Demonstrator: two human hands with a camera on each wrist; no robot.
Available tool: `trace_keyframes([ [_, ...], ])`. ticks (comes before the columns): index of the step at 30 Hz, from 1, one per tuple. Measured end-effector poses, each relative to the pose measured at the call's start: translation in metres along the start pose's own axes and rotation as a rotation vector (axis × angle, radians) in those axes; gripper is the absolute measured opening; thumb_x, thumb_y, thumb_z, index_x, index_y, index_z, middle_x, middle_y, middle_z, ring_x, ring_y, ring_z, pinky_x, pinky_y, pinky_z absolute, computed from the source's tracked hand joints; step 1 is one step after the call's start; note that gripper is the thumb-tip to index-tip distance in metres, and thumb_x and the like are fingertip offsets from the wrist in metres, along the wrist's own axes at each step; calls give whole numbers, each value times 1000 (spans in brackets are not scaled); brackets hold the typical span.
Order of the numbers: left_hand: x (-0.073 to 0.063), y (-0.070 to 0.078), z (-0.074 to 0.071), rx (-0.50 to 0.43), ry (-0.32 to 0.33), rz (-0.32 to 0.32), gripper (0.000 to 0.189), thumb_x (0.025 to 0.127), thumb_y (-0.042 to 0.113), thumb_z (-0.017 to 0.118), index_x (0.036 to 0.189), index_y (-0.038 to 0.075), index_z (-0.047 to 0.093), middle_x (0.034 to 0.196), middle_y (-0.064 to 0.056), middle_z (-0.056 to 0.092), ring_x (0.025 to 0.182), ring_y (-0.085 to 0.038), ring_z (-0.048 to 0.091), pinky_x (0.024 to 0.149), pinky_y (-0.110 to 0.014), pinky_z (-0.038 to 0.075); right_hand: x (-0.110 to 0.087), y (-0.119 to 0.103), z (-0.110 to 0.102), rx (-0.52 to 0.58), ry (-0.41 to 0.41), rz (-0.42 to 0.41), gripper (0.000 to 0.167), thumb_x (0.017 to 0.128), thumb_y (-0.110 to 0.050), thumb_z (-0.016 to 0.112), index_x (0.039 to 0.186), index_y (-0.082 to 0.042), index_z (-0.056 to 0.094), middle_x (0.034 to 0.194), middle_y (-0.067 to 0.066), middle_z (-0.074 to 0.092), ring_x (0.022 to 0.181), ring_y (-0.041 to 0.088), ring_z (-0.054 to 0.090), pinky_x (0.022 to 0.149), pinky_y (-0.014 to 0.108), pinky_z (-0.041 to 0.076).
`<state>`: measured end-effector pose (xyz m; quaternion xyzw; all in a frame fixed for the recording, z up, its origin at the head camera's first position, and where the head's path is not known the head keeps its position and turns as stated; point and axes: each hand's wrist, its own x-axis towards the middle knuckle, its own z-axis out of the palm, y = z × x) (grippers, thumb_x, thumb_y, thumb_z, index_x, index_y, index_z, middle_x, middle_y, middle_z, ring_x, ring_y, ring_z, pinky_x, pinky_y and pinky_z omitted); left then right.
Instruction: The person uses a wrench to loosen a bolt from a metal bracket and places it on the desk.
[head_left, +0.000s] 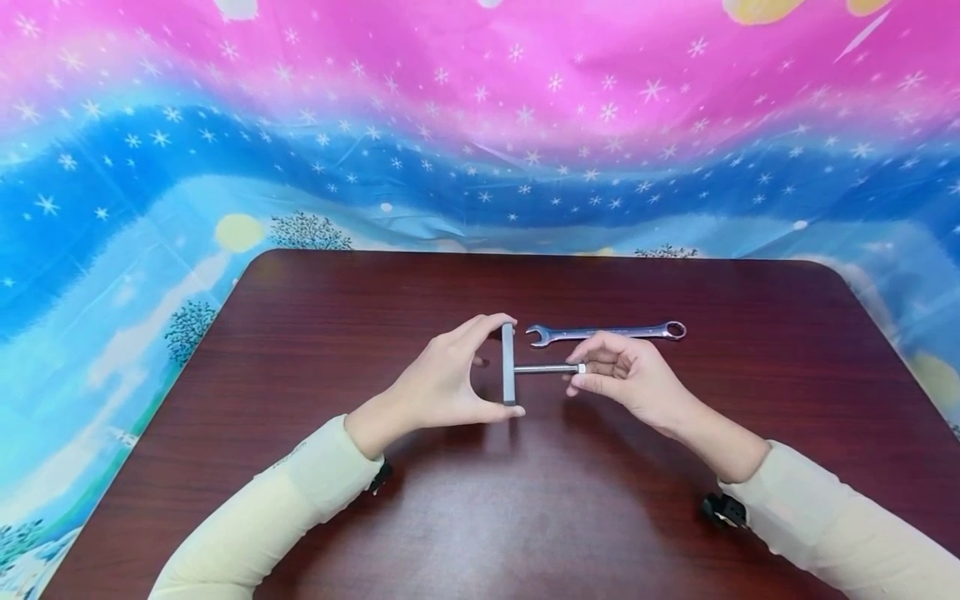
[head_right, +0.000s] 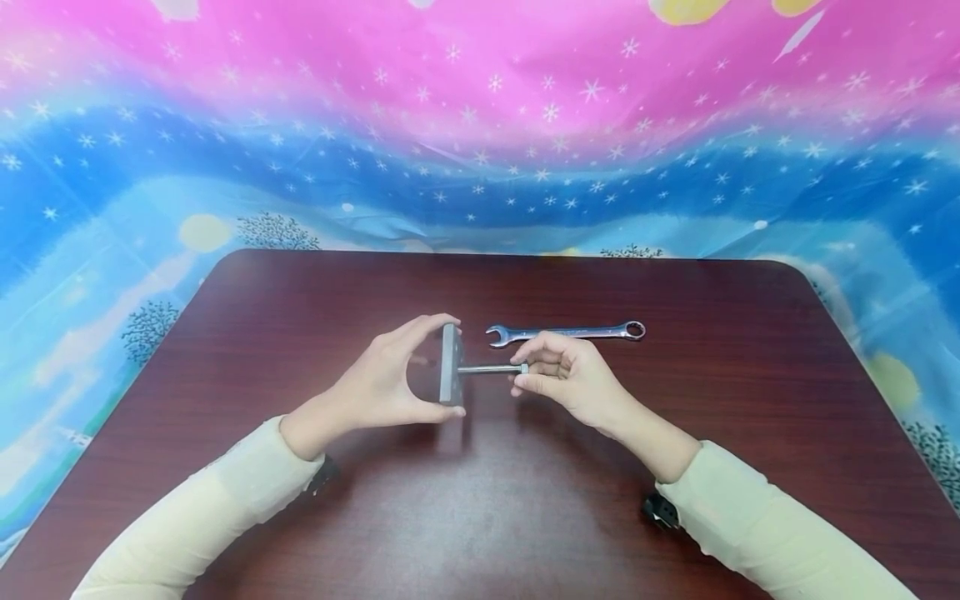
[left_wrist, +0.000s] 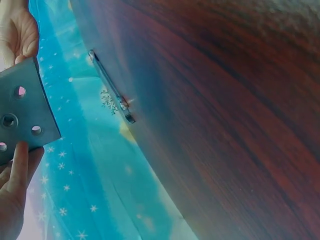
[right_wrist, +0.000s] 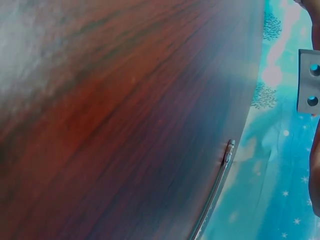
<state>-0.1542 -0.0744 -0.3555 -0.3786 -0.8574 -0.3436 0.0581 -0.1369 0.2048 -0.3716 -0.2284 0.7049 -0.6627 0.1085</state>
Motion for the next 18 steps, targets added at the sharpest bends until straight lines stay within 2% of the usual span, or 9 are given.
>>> trace_keyframes([
  [4, 0, 0, 1, -4, 7, -5, 93, 66, 41, 91, 141, 13, 44, 127, -1, 59, 101, -14, 64, 81, -24, 58, 1, -1, 1, -5, -9, 93, 32, 94, 5, 61, 125, 11, 53, 94, 5, 76, 78, 18, 74, 79, 28, 60],
  [7, -1, 0, 1, -6, 5, -4, 93, 66, 40, 91, 141, 13, 44, 126, -1, 59, 101, -17, 66, 81, -25, 58, 1, -2, 2, -33, -19, 148, 32, 97, 0, 58, 125, 13, 53, 89, 5, 75, 72, 17, 72, 77, 29, 60],
  [10, -1, 0, 1, -2, 4, 1, 93, 66, 40, 91, 141, 12, 44, 126, 1, 58, 99, -18, 66, 82, -25, 58, 1, -3, 4, -62, -7, 163, 30, 100, -7, 56, 122, 14, 55, 84, 4, 73, 68, 15, 69, 74, 26, 59],
  [14, -1, -1, 2, 10, 9, 6, 93, 66, 41, 91, 141, 13, 44, 126, 1, 58, 98, -13, 64, 81, -25, 58, 1, -4, 6, -41, 16, 164, 32, 104, -12, 51, 118, 15, 56, 81, 3, 72, 66, 13, 66, 71, 24, 58],
  [18, -1, 1, 0, 8, 7, 2, 93, 66, 41, 91, 141, 13, 43, 126, 0, 58, 97, -14, 64, 81, -26, 58, 2, -5, 6, -81, 35, 178, 30, 100, -8, 56, 120, 14, 57, 83, -1, 72, 70, 12, 67, 75, 24, 58],
])
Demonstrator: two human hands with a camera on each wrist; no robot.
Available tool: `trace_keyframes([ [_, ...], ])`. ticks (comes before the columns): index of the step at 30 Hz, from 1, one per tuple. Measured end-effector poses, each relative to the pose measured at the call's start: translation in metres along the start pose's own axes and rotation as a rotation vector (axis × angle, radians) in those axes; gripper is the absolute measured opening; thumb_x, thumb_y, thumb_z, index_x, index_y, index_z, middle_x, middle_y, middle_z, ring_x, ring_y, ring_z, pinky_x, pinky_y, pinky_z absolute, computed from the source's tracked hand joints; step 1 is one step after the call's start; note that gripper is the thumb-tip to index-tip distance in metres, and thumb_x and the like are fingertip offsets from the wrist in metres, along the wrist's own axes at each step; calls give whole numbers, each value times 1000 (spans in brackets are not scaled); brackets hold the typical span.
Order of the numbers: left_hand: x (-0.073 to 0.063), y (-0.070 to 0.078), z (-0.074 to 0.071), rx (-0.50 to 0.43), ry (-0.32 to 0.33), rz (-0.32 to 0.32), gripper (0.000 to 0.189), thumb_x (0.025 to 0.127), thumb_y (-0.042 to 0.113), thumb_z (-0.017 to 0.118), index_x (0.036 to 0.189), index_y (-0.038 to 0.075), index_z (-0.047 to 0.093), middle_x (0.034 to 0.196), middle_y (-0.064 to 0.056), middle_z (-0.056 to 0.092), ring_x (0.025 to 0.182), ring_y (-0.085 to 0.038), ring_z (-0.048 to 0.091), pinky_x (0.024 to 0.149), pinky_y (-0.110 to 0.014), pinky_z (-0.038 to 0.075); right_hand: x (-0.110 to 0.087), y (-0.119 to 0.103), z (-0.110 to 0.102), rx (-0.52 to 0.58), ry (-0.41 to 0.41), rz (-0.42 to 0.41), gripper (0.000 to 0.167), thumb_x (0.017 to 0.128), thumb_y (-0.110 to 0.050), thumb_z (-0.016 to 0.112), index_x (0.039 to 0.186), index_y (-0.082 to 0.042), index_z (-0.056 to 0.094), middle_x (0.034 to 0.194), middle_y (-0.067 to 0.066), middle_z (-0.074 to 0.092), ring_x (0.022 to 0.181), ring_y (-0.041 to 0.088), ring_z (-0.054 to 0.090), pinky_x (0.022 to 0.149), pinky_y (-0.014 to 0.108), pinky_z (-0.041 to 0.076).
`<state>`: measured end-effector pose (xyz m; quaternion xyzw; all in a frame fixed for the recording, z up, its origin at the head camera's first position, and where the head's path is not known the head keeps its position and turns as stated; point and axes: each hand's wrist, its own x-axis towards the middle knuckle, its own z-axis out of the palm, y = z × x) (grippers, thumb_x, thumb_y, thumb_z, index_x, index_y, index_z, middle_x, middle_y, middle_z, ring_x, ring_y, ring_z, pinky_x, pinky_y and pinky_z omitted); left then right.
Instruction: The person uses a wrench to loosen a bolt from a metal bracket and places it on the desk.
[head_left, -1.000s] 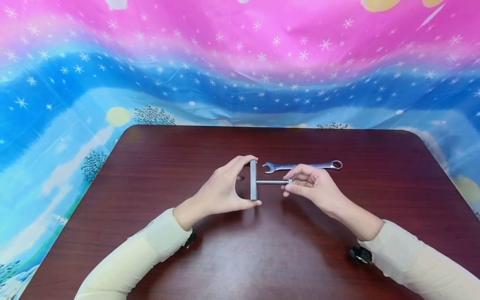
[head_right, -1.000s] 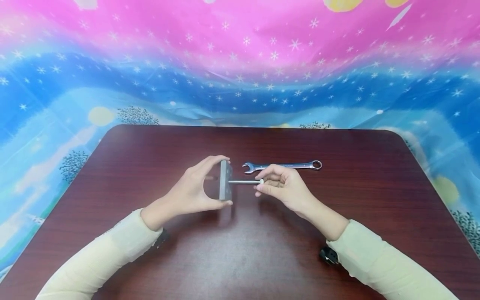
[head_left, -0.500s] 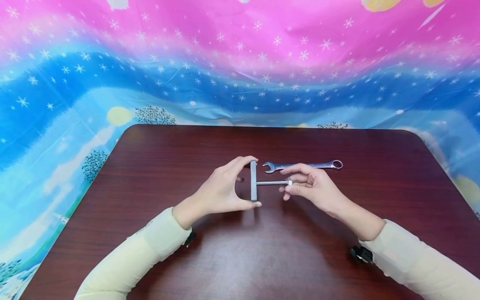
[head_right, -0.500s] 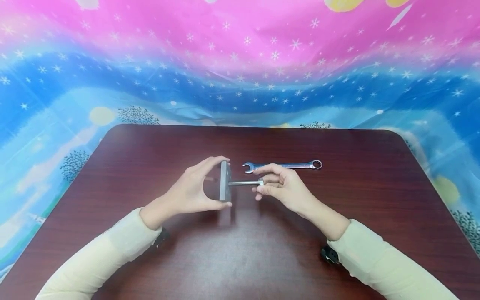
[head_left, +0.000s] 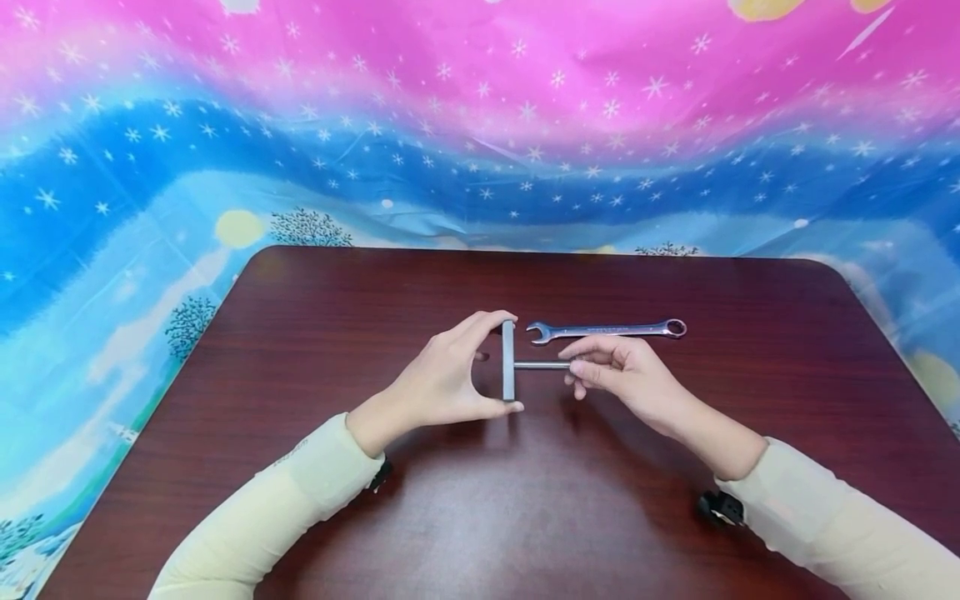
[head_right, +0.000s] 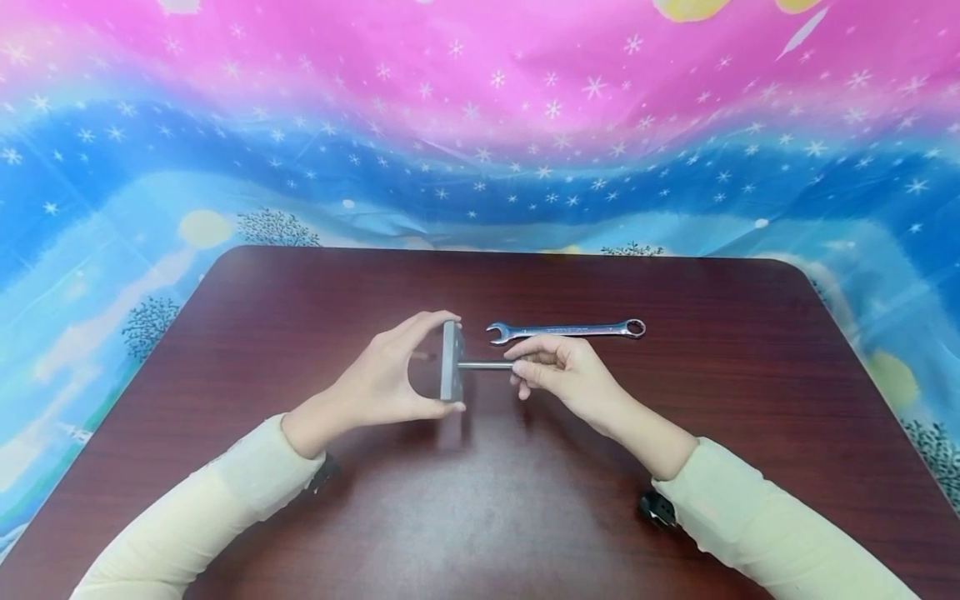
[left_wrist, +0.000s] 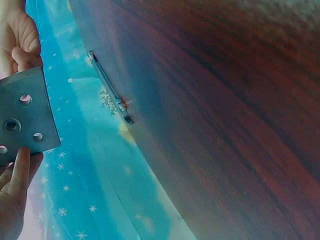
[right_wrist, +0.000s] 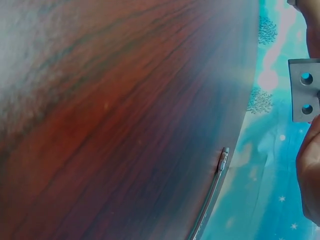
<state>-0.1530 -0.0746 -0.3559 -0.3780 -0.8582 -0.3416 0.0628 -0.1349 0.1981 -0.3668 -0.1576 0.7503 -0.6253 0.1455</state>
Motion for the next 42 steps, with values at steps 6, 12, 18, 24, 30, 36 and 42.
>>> trace_keyframes([
  [6, 0, 0, -1, 3, -4, -1, 93, 67, 40, 91, 141, 11, 44, 127, 0, 58, 100, -18, 65, 82, -27, 58, 0, 0, 0, -42, 39, 7, 32, 96, -5, 61, 121, 16, 57, 82, 1, 74, 76, 11, 70, 82, 22, 56],
  [12, -1, -1, -2, 17, 0, -9, 93, 67, 41, 90, 141, 12, 43, 128, 0, 58, 100, -14, 64, 83, -27, 58, -2, -2, 0, -29, 62, 19, 25, 95, -6, 63, 116, 8, 63, 81, 0, 75, 79, 11, 72, 84, 24, 57],
  [18, -1, -2, -2, 48, -9, -40, 92, 67, 42, 90, 141, 13, 44, 130, 1, 58, 102, -13, 63, 87, -33, 58, -2, -1, -2, 3, 60, 0, 18, 94, -4, 65, 111, -4, 69, 80, -2, 75, 77, 12, 73, 83, 24, 58],
  [24, 1, -6, -2, 103, -15, -72, 93, 65, 47, 90, 142, 18, 45, 131, 4, 58, 106, -15, 63, 85, -38, 57, 0, 2, -5, -30, 57, -27, 23, 93, -2, 66, 113, 9, 65, 79, -1, 76, 77, 12, 74, 81, 25, 58],
  [30, 6, -15, -3, 91, -30, -78, 93, 66, 45, 90, 142, 14, 44, 133, 0, 58, 112, -19, 61, 92, -39, 55, 3, 6, -13, -84, 33, -44, 28, 92, -2, 66, 114, 15, 61, 79, -1, 76, 77, 13, 75, 80, 24, 58],
  [36, 15, -34, -2, 46, -75, -106, 92, 67, 37, 91, 141, 11, 42, 130, -3, 57, 105, -22, 63, 90, -38, 55, 9, 13, -24, -158, 9, -43, 20, 90, -2, 69, 107, 8, 64, 81, 2, 76, 77, 13, 74, 74, 27, 58],
  [42, 26, -53, 0, -12, -126, -152, 91, 68, 36, 91, 140, 14, 41, 118, -1, 60, 98, -14, 61, 81, -32, 56, 19, 20, -33, -211, -14, -22, 19, 89, -4, 71, 106, 5, 66, 83, 10, 76, 79, 14, 75, 72, 28, 57],
])
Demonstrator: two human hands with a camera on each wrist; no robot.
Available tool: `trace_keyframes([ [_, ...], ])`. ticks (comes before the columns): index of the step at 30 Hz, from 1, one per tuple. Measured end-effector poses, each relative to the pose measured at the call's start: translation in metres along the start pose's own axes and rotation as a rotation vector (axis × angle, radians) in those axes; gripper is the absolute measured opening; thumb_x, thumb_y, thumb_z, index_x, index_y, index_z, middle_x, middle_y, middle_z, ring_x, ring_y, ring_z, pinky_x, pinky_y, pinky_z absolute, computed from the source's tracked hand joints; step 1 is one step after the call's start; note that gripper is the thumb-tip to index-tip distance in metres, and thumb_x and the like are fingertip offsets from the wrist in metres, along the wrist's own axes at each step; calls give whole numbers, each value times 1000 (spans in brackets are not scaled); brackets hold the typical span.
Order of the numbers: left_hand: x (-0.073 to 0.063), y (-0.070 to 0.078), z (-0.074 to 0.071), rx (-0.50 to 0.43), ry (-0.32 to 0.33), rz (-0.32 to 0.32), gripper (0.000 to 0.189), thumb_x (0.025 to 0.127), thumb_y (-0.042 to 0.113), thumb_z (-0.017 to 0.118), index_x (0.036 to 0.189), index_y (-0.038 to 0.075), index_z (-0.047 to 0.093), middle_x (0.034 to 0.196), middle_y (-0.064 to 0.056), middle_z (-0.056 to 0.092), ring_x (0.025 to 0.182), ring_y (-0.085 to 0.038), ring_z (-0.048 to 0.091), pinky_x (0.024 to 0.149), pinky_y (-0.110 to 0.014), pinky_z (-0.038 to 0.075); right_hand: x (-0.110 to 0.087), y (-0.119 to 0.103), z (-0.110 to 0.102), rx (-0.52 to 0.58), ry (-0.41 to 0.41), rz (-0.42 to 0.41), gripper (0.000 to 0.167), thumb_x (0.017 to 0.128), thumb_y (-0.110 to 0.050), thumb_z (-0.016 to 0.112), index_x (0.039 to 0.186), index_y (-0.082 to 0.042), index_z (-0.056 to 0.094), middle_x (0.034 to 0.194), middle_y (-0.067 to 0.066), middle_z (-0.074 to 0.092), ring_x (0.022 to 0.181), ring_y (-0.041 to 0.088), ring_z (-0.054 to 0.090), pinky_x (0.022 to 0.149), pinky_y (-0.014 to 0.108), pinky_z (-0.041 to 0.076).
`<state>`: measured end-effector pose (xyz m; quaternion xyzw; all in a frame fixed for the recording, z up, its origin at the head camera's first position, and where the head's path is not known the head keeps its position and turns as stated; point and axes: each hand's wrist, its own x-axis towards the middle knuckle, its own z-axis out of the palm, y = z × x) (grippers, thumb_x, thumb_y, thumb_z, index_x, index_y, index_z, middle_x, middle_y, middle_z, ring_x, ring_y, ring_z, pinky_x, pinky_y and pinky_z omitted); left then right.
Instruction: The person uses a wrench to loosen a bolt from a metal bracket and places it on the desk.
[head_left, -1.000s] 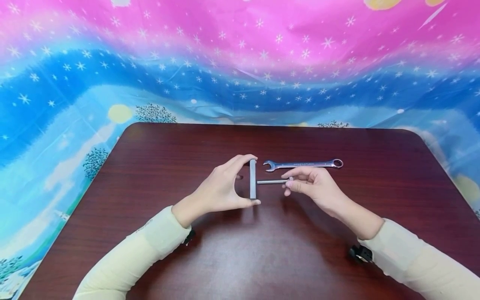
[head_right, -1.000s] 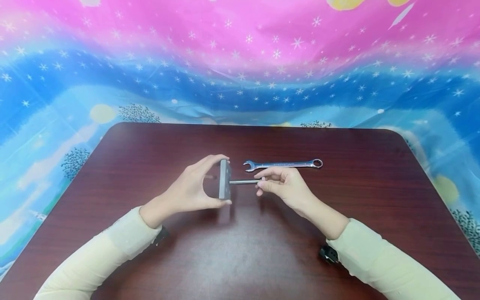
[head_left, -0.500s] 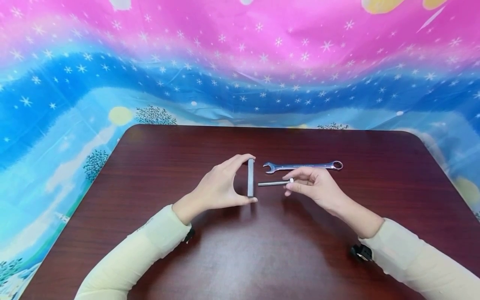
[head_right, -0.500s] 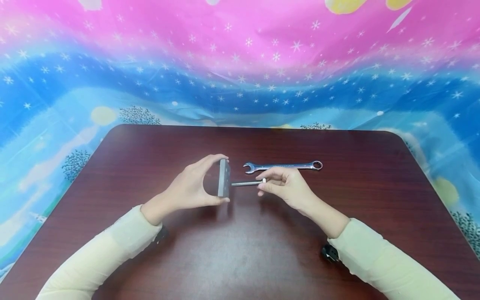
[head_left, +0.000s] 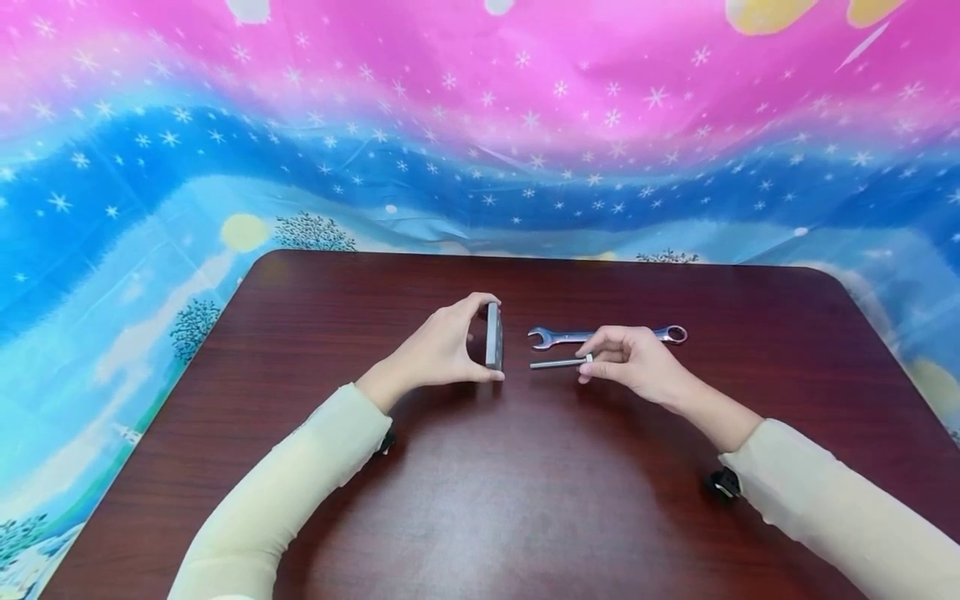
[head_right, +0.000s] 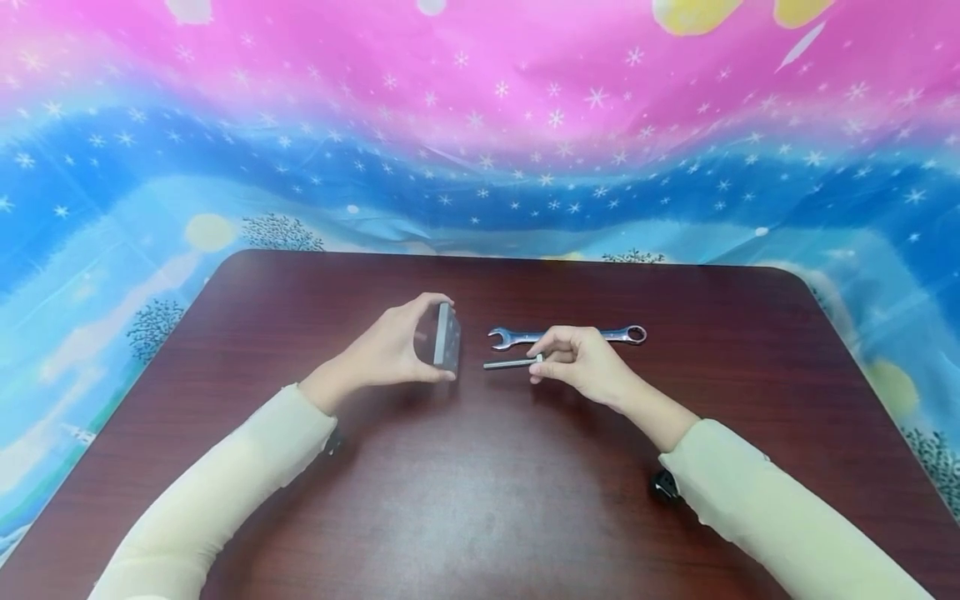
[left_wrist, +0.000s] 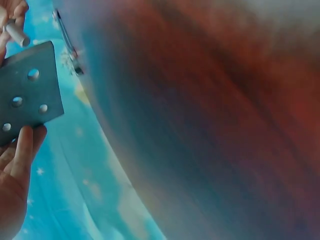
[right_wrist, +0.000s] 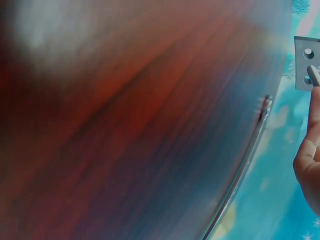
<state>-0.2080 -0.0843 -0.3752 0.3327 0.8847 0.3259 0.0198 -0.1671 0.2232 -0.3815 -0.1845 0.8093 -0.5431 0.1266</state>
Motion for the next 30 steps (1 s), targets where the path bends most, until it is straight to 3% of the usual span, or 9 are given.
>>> trace_keyframes([
  [7, 18, -11, 2, -42, -89, -25, 94, 67, 33, 92, 142, 10, 39, 122, -5, 60, 115, -20, 62, 95, -37, 54, 9, 10, -5, -60, -44, 33, 18, 89, -4, 71, 105, 2, 67, 88, 15, 75, 82, 11, 74, 69, 29, 55],
  [14, 29, -17, 3, -84, -176, -71, 94, 69, 30, 91, 143, 11, 37, 129, -7, 56, 120, -22, 62, 99, -37, 53, 15, 16, -8, -85, -68, 30, 15, 89, -1, 70, 103, 4, 67, 89, 22, 73, 80, 10, 73, 60, 31, 52],
  [22, 33, -22, -7, -89, -227, -102, 93, 70, 28, 90, 144, 9, 37, 129, -8, 56, 118, -21, 61, 98, -38, 53, 17, 19, -11, -118, -121, 37, 18, 90, 2, 68, 107, 6, 65, 94, 22, 72, 81, 10, 74, 69, 27, 56],
  [26, 32, -28, -11, -68, -237, -107, 94, 70, 31, 90, 144, 8, 36, 127, -7, 58, 114, -20, 61, 95, -38, 54, 19, 20, -13, -170, -132, 62, 21, 90, 1, 68, 110, 6, 65, 100, 20, 71, 85, 12, 74, 70, 23, 55],
  [30, 27, -33, -15, -60, -237, -135, 93, 70, 32, 90, 143, 10, 37, 124, -7, 60, 112, -19, 61, 94, -38, 54, 22, 21, -13, -214, -125, 81, 20, 88, 0, 70, 108, 6, 67, 94, 18, 73, 81, 10, 72, 67, 22, 53],
])
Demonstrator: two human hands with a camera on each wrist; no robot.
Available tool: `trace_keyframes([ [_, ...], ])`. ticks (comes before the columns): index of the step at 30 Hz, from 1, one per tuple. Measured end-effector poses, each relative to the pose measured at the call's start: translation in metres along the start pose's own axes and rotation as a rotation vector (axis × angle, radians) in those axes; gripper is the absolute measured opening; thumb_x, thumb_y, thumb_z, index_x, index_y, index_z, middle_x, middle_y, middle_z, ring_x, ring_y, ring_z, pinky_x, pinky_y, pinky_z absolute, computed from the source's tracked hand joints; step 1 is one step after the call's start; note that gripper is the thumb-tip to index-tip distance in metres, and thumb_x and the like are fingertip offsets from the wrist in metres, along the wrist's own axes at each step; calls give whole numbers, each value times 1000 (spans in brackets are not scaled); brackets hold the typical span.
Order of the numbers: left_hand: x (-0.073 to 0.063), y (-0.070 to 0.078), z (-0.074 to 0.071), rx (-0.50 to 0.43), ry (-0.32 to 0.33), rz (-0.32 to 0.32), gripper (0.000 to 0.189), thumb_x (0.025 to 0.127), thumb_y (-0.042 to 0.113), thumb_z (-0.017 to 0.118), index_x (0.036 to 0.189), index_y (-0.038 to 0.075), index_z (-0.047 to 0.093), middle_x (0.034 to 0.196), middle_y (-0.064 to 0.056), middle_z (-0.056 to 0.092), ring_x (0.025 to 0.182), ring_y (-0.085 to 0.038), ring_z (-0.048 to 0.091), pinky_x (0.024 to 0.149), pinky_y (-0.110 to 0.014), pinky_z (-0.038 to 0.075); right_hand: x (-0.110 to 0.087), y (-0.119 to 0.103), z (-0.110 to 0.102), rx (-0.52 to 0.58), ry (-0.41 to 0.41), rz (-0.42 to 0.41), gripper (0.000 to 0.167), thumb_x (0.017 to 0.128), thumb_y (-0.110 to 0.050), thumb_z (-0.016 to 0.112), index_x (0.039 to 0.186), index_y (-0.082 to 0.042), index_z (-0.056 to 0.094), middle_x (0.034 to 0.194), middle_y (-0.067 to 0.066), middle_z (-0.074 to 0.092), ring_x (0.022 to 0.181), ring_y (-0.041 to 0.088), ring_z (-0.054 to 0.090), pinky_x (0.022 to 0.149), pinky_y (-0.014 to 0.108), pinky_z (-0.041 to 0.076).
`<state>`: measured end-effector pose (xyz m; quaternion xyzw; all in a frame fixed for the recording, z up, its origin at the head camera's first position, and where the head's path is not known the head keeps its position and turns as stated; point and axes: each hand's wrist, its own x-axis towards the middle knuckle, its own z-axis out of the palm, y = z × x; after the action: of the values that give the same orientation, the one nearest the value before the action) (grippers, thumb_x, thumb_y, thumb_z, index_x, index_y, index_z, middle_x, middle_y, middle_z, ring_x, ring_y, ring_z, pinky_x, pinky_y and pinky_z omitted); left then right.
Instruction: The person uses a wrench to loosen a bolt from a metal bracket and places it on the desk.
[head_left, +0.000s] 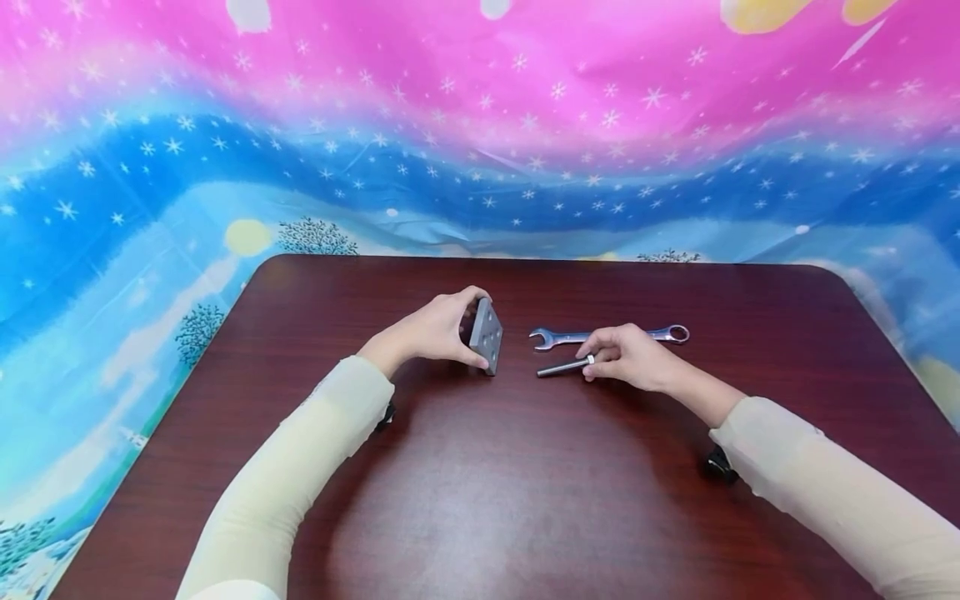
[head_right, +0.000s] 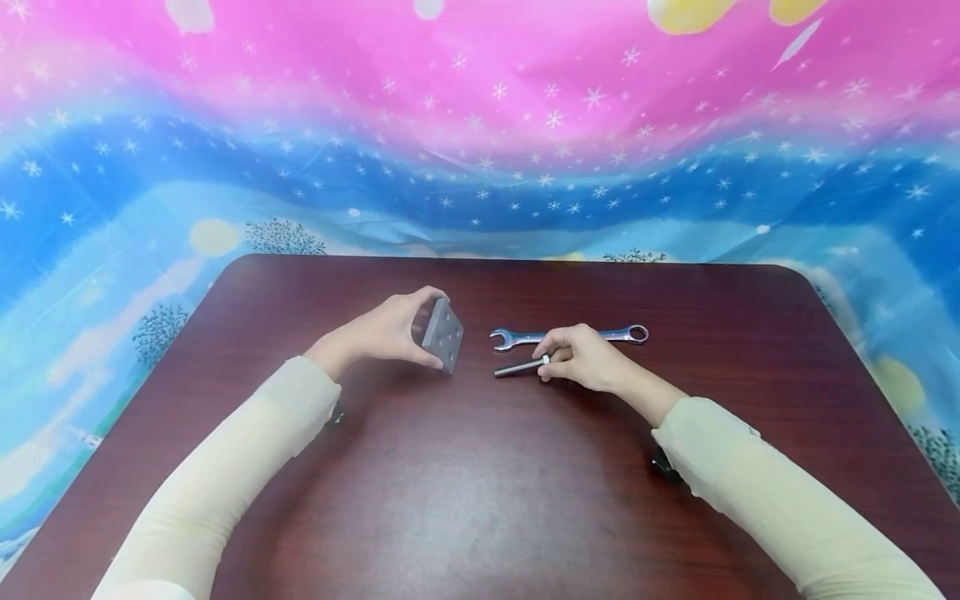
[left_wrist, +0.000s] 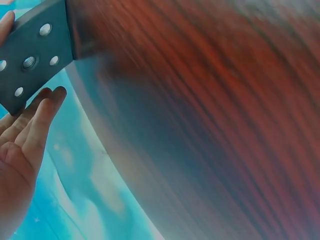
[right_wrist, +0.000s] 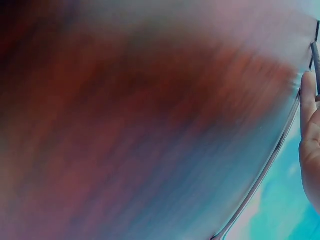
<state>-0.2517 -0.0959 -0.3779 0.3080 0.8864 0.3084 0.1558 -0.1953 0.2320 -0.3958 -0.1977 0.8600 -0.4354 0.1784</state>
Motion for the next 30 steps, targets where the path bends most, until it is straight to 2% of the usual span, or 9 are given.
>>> trace_keyframes([
  [6, -7, -6, -7, 38, 7, -31, 92, 70, 35, 90, 142, 10, 38, 123, -6, 61, 110, -20, 60, 96, -40, 51, 3, 0, -1, 16, 1, -20, 19, 88, 2, 70, 106, 7, 67, 98, 18, 66, 78, 13, 72, 66, 22, 53],
  [9, -10, -10, -9, 77, 16, -38, 93, 70, 38, 89, 143, 9, 39, 123, -6, 60, 109, -20, 59, 96, -40, 51, 3, 1, -1, 0, 4, -30, 18, 89, 1, 69, 106, 7, 67, 93, 17, 67, 74, 13, 71, 65, 23, 53],
  [15, -16, -21, -9, 128, 25, -52, 90, 70, 38, 88, 140, 6, 43, 123, -7, 59, 105, -20, 58, 95, -39, 50, 4, 7, -2, -130, 27, -60, 17, 87, -6, 74, 102, 0, 71, 81, 7, 70, 70, 7, 60, 66, 22, 49],
  [23, -18, -30, -7, 195, 1, -91, 87, 69, 40, 88, 136, 1, 49, 129, -12, 54, 108, -25, 54, 99, -41, 46, 5, 9, -4, -171, 17, -52, 16, 87, -5, 73, 102, -2, 71, 84, 7, 69, 71, 8, 58, 68, 23, 49],
  [30, -15, -34, -3, 231, -15, -80, 85, 67, 39, 89, 132, -2, 53, 136, -14, 49, 112, -26, 55, 102, -40, 45, 5, 13, -2, -182, 24, -68, 15, 88, -4, 73, 103, -3, 71, 92, 8, 66, 75, 11, 61, 70, 24, 51],
])
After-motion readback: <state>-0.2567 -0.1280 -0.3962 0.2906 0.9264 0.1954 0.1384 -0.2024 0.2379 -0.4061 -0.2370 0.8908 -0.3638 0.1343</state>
